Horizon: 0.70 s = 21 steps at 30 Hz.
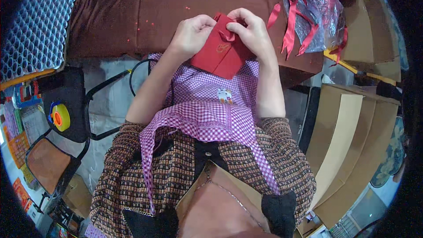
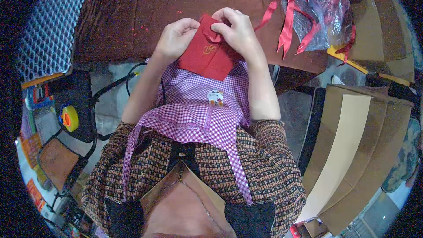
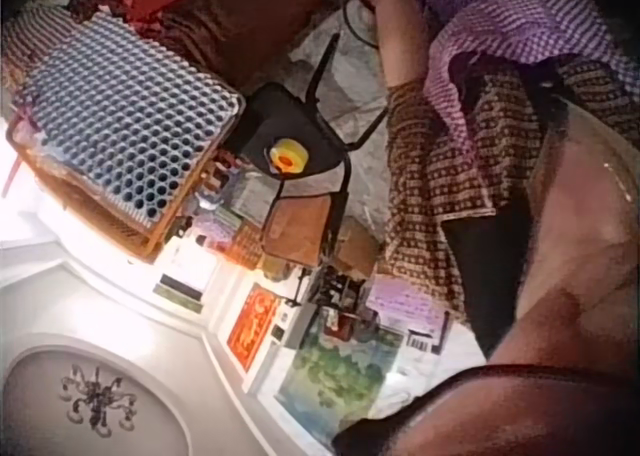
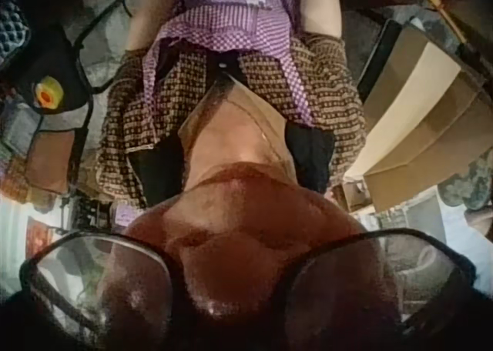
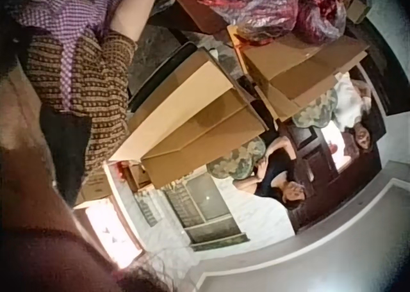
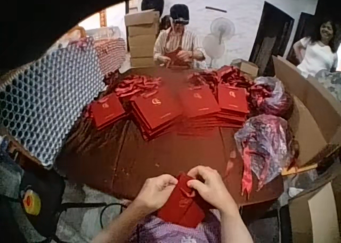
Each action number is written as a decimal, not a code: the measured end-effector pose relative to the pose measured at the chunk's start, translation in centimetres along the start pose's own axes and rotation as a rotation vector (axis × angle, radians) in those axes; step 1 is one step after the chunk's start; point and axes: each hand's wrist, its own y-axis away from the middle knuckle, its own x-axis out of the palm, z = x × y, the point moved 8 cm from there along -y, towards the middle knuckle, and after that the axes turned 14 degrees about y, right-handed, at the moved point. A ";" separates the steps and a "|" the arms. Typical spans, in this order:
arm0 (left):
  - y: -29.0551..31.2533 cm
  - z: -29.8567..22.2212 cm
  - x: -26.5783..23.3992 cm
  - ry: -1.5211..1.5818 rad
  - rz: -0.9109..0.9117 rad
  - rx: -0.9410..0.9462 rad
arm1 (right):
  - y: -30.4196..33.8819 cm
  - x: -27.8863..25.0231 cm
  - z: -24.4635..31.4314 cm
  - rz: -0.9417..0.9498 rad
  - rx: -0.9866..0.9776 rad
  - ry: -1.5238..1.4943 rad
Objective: The person assembles paper gift bags by threading ribbons through their holes to attach handles by hand and stacks the bags on the table.
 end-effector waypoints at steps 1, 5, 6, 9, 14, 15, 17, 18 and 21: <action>0.1 -0.6 -0.2 -0.100 -0.020 0.017 | 0.0 0.9 -1.0 0.124 0.102 -0.217; -0.2 -0.4 -1.1 -0.176 -0.031 0.080 | 0.5 2.4 -1.8 0.315 0.219 -0.505; -0.3 -0.4 -1.7 -0.177 -0.030 0.081 | 0.6 2.6 -2.0 0.328 0.211 -0.517; -0.6 0.3 -5.8 0.216 -0.192 0.011 | 1.1 1.9 -3.7 0.308 0.248 -0.464; -0.7 -0.6 -9.2 -0.219 -0.472 0.294 | 1.1 2.5 -4.3 0.285 0.331 -0.487; 0.5 -2.7 -8.3 -0.689 -0.584 0.578 | 0.8 2.2 -4.3 0.235 0.340 -0.404; 0.2 -3.3 -5.9 -0.569 -0.402 0.451 | 0.9 2.2 -5.7 0.143 0.380 -0.353; 0.2 -2.8 -4.3 -0.461 -0.231 0.318 | 0.9 2.7 -6.4 0.130 0.390 -0.344; 0.8 -1.1 -1.7 -0.591 -0.060 0.250 | 0.1 2.0 -5.7 -0.008 0.233 -0.108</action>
